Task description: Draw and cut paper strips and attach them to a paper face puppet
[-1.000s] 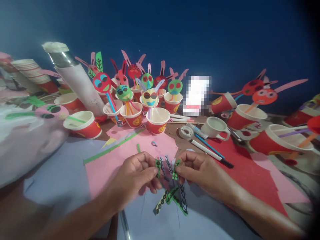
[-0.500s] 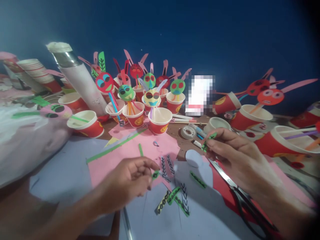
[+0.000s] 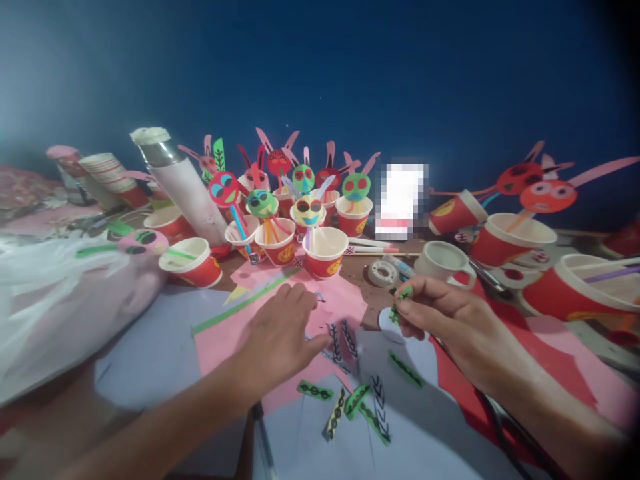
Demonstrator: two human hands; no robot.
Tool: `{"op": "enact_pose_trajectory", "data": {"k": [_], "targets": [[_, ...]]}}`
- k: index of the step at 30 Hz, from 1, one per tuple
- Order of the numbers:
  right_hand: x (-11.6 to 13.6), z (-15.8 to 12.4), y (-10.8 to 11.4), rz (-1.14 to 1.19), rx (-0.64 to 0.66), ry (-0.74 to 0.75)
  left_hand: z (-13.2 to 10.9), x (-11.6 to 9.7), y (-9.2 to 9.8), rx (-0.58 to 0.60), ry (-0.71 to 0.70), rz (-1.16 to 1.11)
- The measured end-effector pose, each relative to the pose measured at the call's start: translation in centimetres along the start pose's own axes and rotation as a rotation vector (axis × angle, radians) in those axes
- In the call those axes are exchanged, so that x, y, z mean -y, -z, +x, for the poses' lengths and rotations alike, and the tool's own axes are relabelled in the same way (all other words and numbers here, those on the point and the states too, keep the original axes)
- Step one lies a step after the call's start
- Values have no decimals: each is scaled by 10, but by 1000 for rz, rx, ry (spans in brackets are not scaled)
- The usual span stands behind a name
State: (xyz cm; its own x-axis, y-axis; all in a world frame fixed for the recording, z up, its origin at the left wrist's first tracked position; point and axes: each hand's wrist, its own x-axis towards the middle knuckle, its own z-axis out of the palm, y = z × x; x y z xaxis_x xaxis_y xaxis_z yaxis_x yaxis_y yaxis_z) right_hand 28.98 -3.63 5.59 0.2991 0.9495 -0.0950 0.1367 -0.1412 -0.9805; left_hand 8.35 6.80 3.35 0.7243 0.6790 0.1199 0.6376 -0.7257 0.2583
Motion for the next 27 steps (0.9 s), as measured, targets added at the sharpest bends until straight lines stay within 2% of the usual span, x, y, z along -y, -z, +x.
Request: {"op": "enact_pose_trajectory", "data": {"k": [3, 6, 11, 15, 18, 20, 24, 27], "targets": [[2, 0, -1, 11, 21, 3, 5, -3, -11, -16, -48, 109], [3, 0, -1, 29, 32, -6, 7, 1, -13, -10, -16, 105], [3, -1, -3, 62, 51, -18, 8, 14, 4, 10, 120, -53], [-2, -3, -5, 7, 100, -44, 4, 32, 22, -15, 305, -263], [-7, -3, -8, -33, 159, -87, -2, 44, 28, -78, 300, -328], [-8, -3, -10, -48, 201, -95, -7, 49, 30, -116, 276, -297], [-6, -5, -15, -46, 256, -75, -18, 51, 33, -179, 294, -98], [-4, -6, -14, -42, 271, -73, -25, 44, 37, -82, 300, 19]]}}
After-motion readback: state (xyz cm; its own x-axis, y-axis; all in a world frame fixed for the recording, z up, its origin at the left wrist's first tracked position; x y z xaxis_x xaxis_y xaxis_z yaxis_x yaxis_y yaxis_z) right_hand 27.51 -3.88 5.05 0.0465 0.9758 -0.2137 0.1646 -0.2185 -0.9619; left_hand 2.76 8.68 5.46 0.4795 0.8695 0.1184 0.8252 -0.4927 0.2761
